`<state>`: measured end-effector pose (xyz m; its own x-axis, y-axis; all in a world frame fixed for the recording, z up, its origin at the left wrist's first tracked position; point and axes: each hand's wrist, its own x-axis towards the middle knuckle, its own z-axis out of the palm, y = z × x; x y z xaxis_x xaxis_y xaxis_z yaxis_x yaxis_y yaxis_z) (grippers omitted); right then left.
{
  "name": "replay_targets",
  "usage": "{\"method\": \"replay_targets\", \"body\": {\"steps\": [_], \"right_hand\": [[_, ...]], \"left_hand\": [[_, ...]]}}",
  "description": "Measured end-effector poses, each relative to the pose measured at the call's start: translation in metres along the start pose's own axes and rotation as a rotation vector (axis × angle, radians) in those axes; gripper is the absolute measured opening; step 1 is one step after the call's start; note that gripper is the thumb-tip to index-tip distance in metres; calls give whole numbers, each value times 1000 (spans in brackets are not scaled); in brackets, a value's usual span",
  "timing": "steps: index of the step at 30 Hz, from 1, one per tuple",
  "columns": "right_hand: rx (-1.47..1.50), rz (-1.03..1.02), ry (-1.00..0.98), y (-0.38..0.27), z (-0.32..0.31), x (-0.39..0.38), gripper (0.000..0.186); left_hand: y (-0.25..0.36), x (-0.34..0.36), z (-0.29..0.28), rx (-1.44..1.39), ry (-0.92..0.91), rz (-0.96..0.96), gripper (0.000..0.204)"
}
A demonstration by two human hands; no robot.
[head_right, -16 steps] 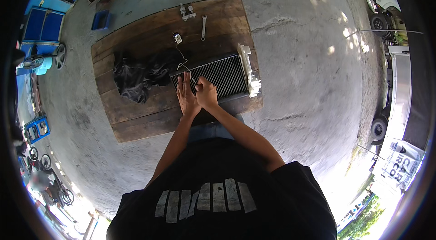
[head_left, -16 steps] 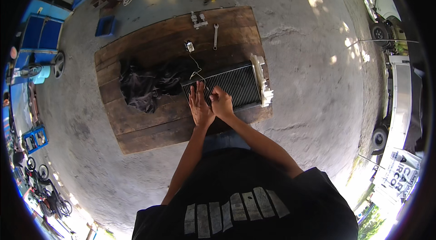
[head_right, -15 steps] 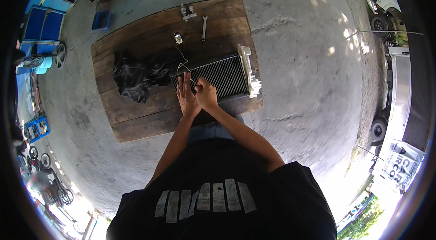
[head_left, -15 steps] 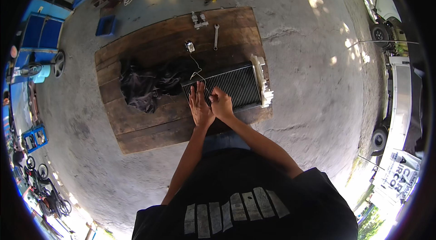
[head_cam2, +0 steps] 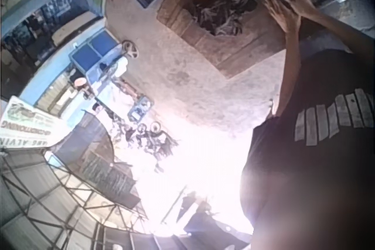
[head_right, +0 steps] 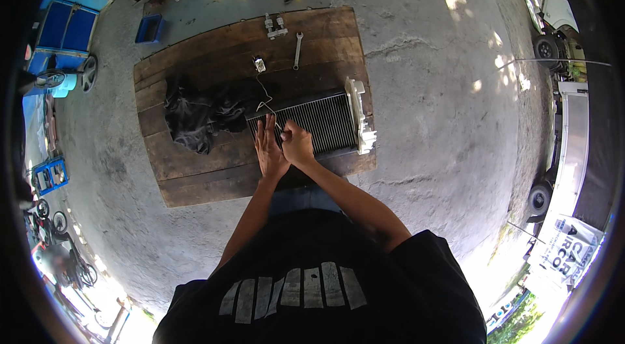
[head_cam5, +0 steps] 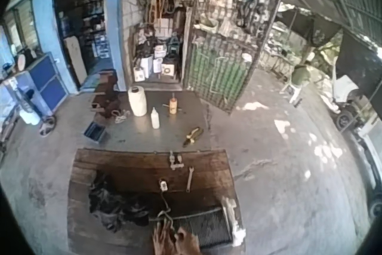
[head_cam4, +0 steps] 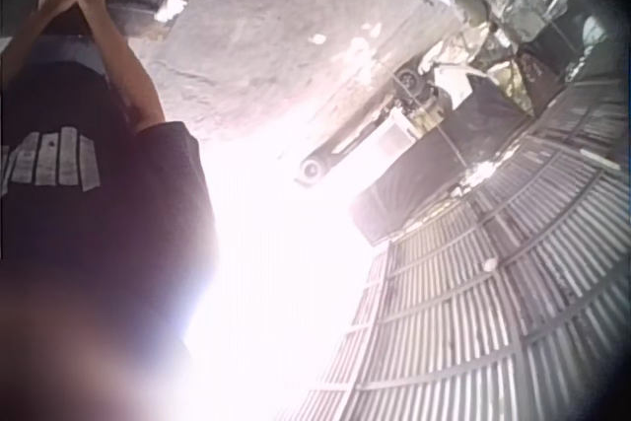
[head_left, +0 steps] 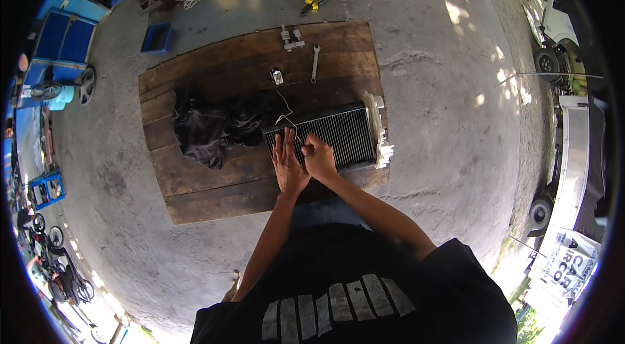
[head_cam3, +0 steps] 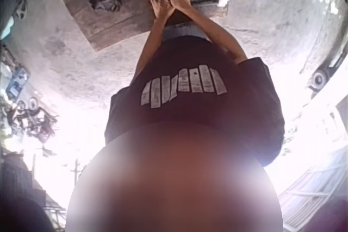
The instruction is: The person works on a metal evaporator coil on a wooden workbench, using pliers to adjust a white plastic component and a thin wire. They then walk into a small shop room, retrieve a small bottle from a shelf, and return to the workbench to continue handling the coil and bottle.
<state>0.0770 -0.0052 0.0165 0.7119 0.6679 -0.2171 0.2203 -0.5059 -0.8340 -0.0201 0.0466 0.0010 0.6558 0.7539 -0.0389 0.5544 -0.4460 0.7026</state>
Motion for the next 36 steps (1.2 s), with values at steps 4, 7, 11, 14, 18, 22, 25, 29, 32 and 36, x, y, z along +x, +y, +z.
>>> {"method": "replay_targets", "body": {"steps": [4,7,11,14,18,22,25,29,32,36], "right_hand": [[20,24,-50,2,-3,0,12],[100,39,-58,-6,-15,9,11],[-116,-160,73,-16,-65,84,18],[-341,-304,201,-21,-101,192,17],[-773,-355,128,-30,-119,310,32],[-916,-408,67,-30,-113,387,57],[-1007,-602,171,-9,-97,423,60],[-950,-383,-78,12,-73,452,45],[-985,-423,-83,20,-70,462,35],[-1018,-483,3,27,-72,455,32]], "left_hand": [[-3,-1,3,24,-10,-5,81],[-7,0,2,29,-9,6,92],[-5,-2,6,86,131,44,106],[2,-9,11,169,233,-14,87],[6,-18,14,144,284,38,56],[11,-23,10,156,252,21,28],[14,-21,6,142,233,31,18],[17,-18,6,120,211,41,16],[20,-19,7,148,189,33,16],[22,-15,9,166,184,40,15]]}}
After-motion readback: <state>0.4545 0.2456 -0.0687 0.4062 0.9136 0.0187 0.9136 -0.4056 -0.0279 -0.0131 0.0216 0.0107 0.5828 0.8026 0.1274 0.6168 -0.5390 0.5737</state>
